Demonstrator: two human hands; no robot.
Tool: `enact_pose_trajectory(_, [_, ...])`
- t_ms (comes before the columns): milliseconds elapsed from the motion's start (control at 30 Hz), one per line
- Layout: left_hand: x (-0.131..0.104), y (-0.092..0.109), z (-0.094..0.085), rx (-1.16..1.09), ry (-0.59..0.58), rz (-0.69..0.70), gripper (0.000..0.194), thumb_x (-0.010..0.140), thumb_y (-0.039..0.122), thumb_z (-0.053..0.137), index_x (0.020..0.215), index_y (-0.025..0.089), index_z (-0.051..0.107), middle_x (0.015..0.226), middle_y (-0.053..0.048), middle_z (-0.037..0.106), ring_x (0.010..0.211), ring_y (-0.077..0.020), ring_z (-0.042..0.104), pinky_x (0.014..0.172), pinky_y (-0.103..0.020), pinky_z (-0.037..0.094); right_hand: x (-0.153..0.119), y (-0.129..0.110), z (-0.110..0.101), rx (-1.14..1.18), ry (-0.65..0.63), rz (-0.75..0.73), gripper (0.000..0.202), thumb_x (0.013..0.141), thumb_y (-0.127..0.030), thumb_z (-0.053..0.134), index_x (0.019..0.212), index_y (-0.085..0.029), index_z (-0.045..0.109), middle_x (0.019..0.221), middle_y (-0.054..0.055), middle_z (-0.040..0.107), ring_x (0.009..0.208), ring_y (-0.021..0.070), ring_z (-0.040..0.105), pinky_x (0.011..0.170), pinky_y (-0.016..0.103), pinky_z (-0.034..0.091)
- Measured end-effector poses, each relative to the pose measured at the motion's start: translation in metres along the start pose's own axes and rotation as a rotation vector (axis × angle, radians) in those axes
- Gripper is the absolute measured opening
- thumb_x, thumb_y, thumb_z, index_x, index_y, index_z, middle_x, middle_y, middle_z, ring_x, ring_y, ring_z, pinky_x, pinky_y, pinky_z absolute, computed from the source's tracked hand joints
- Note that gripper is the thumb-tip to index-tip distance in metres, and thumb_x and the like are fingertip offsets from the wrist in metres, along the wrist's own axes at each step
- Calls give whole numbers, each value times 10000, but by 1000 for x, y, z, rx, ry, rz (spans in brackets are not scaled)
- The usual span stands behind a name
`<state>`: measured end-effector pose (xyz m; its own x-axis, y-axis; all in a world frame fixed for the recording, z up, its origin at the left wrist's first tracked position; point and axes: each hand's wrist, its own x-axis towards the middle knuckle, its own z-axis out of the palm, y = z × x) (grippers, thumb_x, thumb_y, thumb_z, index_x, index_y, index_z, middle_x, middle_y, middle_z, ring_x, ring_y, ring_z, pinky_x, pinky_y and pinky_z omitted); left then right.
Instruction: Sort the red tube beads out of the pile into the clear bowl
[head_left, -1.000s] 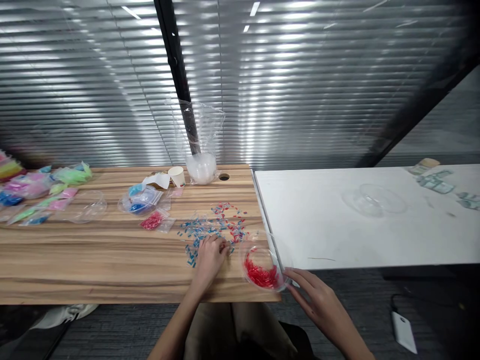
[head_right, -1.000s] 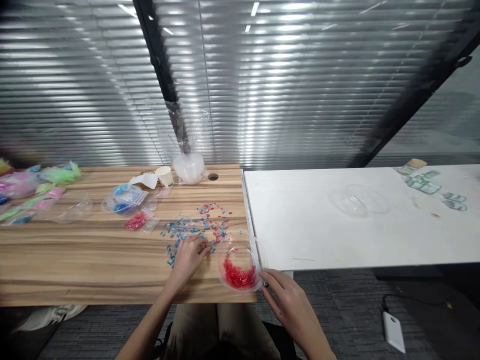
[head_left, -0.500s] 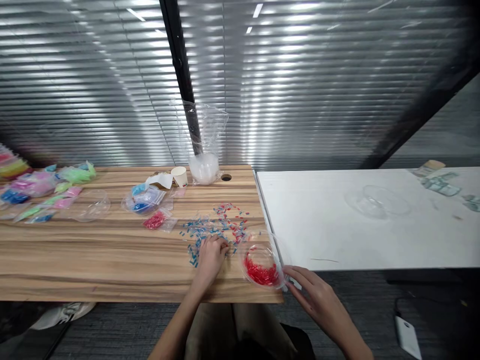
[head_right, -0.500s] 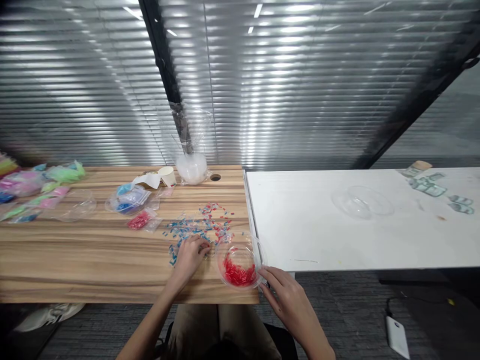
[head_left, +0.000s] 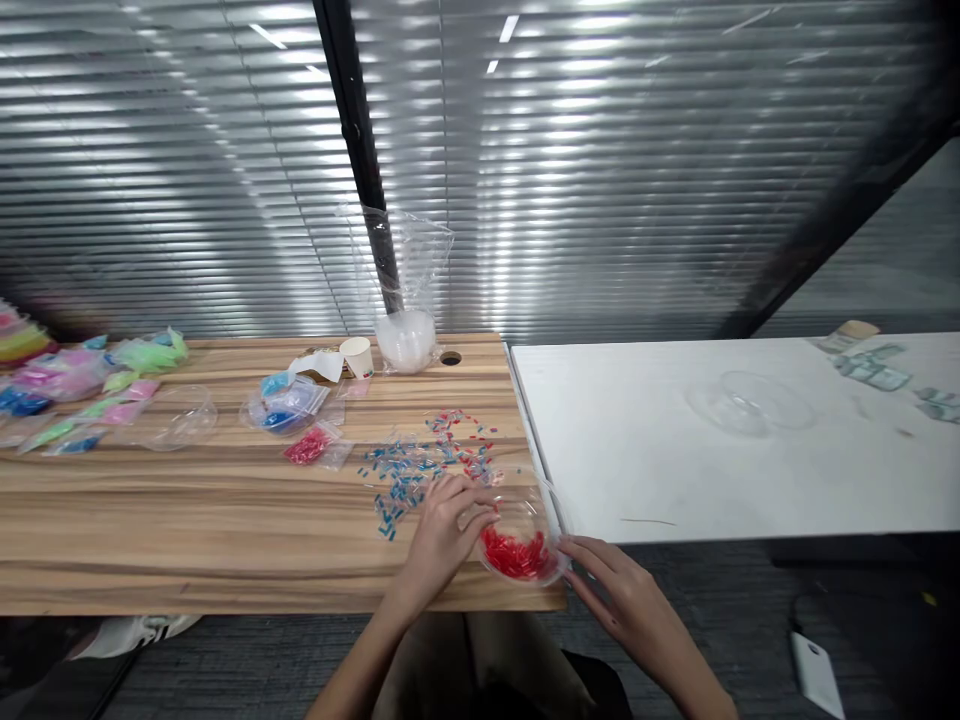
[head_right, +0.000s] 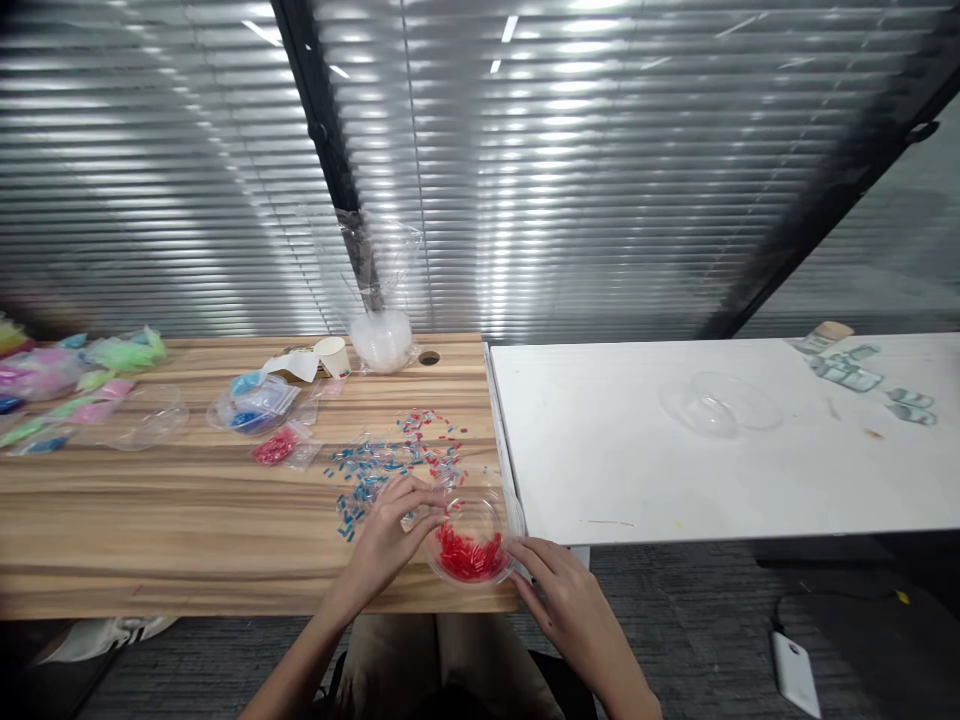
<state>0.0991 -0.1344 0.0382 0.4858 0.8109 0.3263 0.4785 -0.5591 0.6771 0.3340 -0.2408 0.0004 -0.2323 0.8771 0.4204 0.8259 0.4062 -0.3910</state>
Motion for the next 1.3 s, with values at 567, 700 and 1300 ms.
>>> enact_pose_trajectory(567, [27,-67,23,464,-232,-47,127,856,163,568,871,190,690,948,-71,670,950,-228,562,830,-345,376,-11,1,-12,-29,22,58,258,929,-249,452,1130,-225,613,1055,79,694,946,194,674,808,300,574])
enact_pose_trajectory(700, [27,-65,26,451,-245,-81,128,855,162,559,875,189,683,966,-70,672,957,-225,563,836,-343,375,-12,0,-11,-16,24,53,258,919,-229,458,1125,-223,613,1049,80,697,949,195,676,806,306,577])
enact_pose_trajectory(1300, [28,-71,24,334,-226,47,194,871,179,531,873,233,717,952,-47,673,937,-205,550,864,-332,372,-13,2,-8,-2,23,90,266,925,-240,448,1131,-224,616,1061,87,693,958,206,671,805,330,575])
